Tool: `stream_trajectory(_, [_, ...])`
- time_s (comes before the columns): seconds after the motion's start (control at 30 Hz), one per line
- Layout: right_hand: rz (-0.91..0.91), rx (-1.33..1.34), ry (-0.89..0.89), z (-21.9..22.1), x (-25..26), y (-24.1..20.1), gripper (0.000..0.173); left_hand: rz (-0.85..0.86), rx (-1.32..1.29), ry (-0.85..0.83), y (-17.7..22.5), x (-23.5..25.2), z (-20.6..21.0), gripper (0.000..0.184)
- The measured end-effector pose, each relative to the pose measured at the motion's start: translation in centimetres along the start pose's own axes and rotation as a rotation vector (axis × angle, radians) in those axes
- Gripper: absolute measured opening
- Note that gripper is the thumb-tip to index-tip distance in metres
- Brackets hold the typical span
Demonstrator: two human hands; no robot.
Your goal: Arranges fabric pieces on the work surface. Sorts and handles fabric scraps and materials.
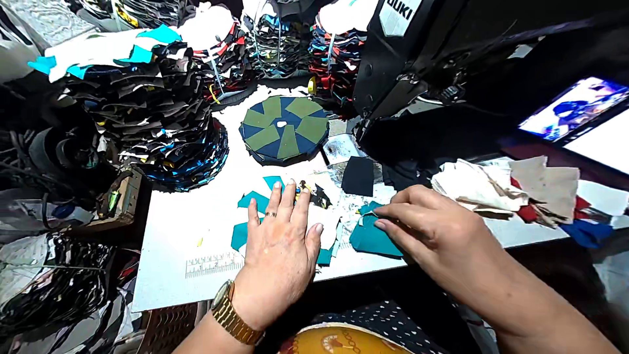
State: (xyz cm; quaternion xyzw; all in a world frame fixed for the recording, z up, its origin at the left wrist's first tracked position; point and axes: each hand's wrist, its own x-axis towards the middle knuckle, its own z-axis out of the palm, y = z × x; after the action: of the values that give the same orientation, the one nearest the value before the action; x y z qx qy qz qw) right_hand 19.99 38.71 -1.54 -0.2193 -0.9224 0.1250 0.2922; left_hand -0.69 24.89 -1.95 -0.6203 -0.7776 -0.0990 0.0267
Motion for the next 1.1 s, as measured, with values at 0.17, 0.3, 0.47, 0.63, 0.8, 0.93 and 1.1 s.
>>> stream_trajectory(0.17, [0.011, 0.121, 0.066, -1.1, 0.0, 0.4, 0.022, 0.151, -0.081, -0.058, -1.9, -0.5, -0.6, 0.060])
stream_trajectory(0.3, [-0.099, 0.363, -0.313, -5.6, -1.5, 0.5, 0.020, 0.244, -0.205, -0.065, -3.1, -0.7, -1.9, 0.058])
stream_trajectory(0.47, [-0.068, 0.150, -0.553, -7.4, -2.7, -1.5, 0.024, 0.107, -0.190, 0.048, -1.0, -0.6, -2.5, 0.057])
stream_trajectory(0.63, [-0.111, 0.082, -0.096, -2.9, -2.4, -2.4, 0.023, 0.040, -0.040, -0.040, 0.9, -0.3, -0.6, 0.063])
stream_trajectory(0.8, [-0.112, 0.031, -0.076, -0.1, -2.0, -2.2, 0.025, 0.086, -0.026, -0.074, 0.4, -0.6, -0.5, 0.063])
stream_trajectory(0.93, [-0.130, 0.001, -0.048, 0.1, -1.8, -2.3, 0.021, 0.155, -0.043, -0.083, -0.4, -1.3, -0.7, 0.063])
stream_trajectory(1.1, [-0.129, 0.002, -0.057, 0.0, -1.6, -2.2, 0.025, 0.157, -0.058, -0.075, -0.5, -1.4, -0.5, 0.064])
